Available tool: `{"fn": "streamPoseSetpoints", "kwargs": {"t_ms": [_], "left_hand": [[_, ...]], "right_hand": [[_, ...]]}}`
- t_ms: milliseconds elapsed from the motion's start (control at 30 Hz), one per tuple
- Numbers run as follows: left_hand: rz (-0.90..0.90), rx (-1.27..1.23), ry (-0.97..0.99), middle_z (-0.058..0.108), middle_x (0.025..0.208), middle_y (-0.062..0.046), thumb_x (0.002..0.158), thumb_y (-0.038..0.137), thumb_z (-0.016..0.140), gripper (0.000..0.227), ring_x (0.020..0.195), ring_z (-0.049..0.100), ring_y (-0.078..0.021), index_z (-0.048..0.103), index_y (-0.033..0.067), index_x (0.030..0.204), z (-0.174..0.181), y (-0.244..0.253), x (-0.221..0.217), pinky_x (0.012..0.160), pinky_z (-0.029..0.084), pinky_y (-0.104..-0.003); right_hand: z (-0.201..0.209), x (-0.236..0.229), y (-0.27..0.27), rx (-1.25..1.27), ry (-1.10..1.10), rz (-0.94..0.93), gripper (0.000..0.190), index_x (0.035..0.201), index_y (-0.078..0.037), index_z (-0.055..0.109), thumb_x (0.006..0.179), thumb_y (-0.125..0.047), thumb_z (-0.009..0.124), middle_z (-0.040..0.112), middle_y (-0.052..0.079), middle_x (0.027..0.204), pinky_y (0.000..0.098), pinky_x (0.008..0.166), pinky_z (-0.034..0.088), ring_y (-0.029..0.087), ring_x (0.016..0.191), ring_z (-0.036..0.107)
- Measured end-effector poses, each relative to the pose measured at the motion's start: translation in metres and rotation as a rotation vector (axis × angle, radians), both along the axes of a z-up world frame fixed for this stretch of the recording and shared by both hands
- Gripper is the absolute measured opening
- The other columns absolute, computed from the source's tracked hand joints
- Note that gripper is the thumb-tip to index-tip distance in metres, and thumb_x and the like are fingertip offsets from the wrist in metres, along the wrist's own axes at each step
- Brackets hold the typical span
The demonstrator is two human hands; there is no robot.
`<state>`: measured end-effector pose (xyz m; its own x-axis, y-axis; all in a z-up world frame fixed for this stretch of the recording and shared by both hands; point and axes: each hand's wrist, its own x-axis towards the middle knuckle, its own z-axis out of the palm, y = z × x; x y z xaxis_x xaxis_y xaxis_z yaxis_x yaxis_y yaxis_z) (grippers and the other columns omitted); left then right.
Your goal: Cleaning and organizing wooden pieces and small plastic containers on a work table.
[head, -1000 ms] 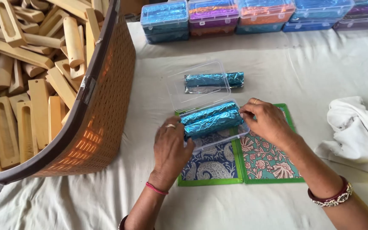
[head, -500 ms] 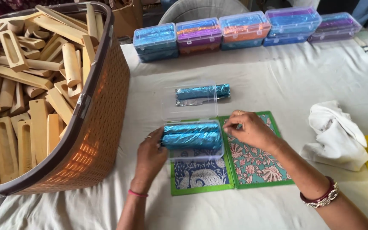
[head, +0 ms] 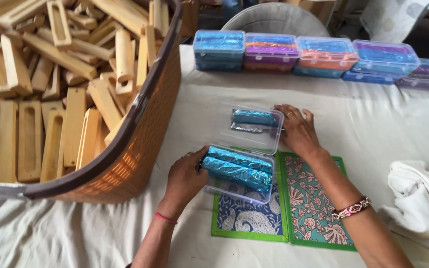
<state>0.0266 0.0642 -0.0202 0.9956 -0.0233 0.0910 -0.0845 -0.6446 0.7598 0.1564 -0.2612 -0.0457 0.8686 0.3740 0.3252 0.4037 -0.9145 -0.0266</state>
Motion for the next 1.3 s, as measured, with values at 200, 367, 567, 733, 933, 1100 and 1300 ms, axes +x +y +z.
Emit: {"fn": "streamPoseSetpoints", "kwargs": {"t_ms": [200,367,567,733,933,1100,1300], "left_hand": [[-0.003,0.015,-0.057,0.065,0.083,-0.012,0.075,0.005,0.058,0.063,0.078,0.063,-0.0279,0.065,0.0158,0.137,-0.007,0.002,0.003,0.074,0.053,-0.043],[0.006,0.002,-0.045,0.066,0.085,-0.011,0.075,0.004,0.055,0.064,0.08,0.064,-0.0264,0.065,0.0166,0.137,-0.009,0.003,0.001,0.077,0.055,-0.042],[-0.01,0.066,-0.039,0.066,0.087,-0.01,0.077,0.004,0.056,0.063,0.083,0.065,-0.0249,0.064,0.017,0.138,-0.008,-0.001,0.002,0.079,0.055,-0.042],[-0.028,0.082,-0.008,0.066,0.088,-0.009,0.079,0.004,0.055,0.062,0.084,0.066,-0.0237,0.062,0.0166,0.139,-0.005,0.004,0.003,0.079,0.056,-0.041],[-0.071,0.045,-0.013,0.068,0.091,-0.007,0.08,0.005,0.057,0.061,0.085,0.066,-0.0232,0.062,0.0178,0.139,-0.006,0.006,0.004,0.081,0.054,-0.042],[-0.024,0.048,-0.06,0.066,0.089,-0.01,0.08,0.004,0.055,0.063,0.084,0.066,-0.0272,0.061,0.0181,0.141,-0.018,0.0,0.005,0.08,0.054,-0.043],[0.035,0.029,-0.212,0.067,0.098,-0.013,0.077,0.003,0.055,0.064,0.092,0.066,-0.0307,0.06,0.011,0.141,-0.038,-0.028,0.011,0.082,0.055,-0.046]], "right_hand": [[-0.002,0.014,-0.006,0.045,0.012,0.012,0.038,0.125,-0.021,0.072,0.088,-0.028,0.078,0.071,0.003,0.129,0.0539,0.115,0.034,0.022,0.132,0.056],[0.006,0.016,-0.007,0.23,0.099,0.086,0.036,0.116,-0.016,0.076,0.084,-0.032,0.081,0.074,0.008,0.119,0.0451,0.098,0.052,0.026,0.109,0.069],[0.015,0.012,-0.008,0.372,0.329,-0.053,0.036,0.119,-0.015,0.074,0.088,-0.033,0.079,0.077,0.009,0.111,0.0416,0.092,0.058,0.025,0.103,0.074],[0.015,0.025,-0.013,0.345,0.438,-0.069,0.049,0.126,-0.014,0.068,0.084,-0.034,0.082,0.074,0.012,0.118,0.0435,0.097,0.054,0.029,0.112,0.069],[0.039,-0.002,0.005,0.266,0.567,-0.122,0.046,0.124,-0.015,0.07,0.083,-0.035,0.079,0.074,0.011,0.119,0.0425,0.103,0.052,0.027,0.117,0.068],[0.033,-0.029,-0.017,0.161,0.405,-0.162,0.038,0.124,-0.013,0.069,0.089,-0.028,0.072,0.072,0.01,0.12,0.0444,0.1,0.051,0.03,0.113,0.067],[0.032,-0.069,-0.097,0.181,0.334,-0.353,0.041,0.122,-0.011,0.072,0.087,-0.033,0.076,0.076,0.013,0.11,0.0447,0.093,0.056,0.032,0.102,0.073]]}}
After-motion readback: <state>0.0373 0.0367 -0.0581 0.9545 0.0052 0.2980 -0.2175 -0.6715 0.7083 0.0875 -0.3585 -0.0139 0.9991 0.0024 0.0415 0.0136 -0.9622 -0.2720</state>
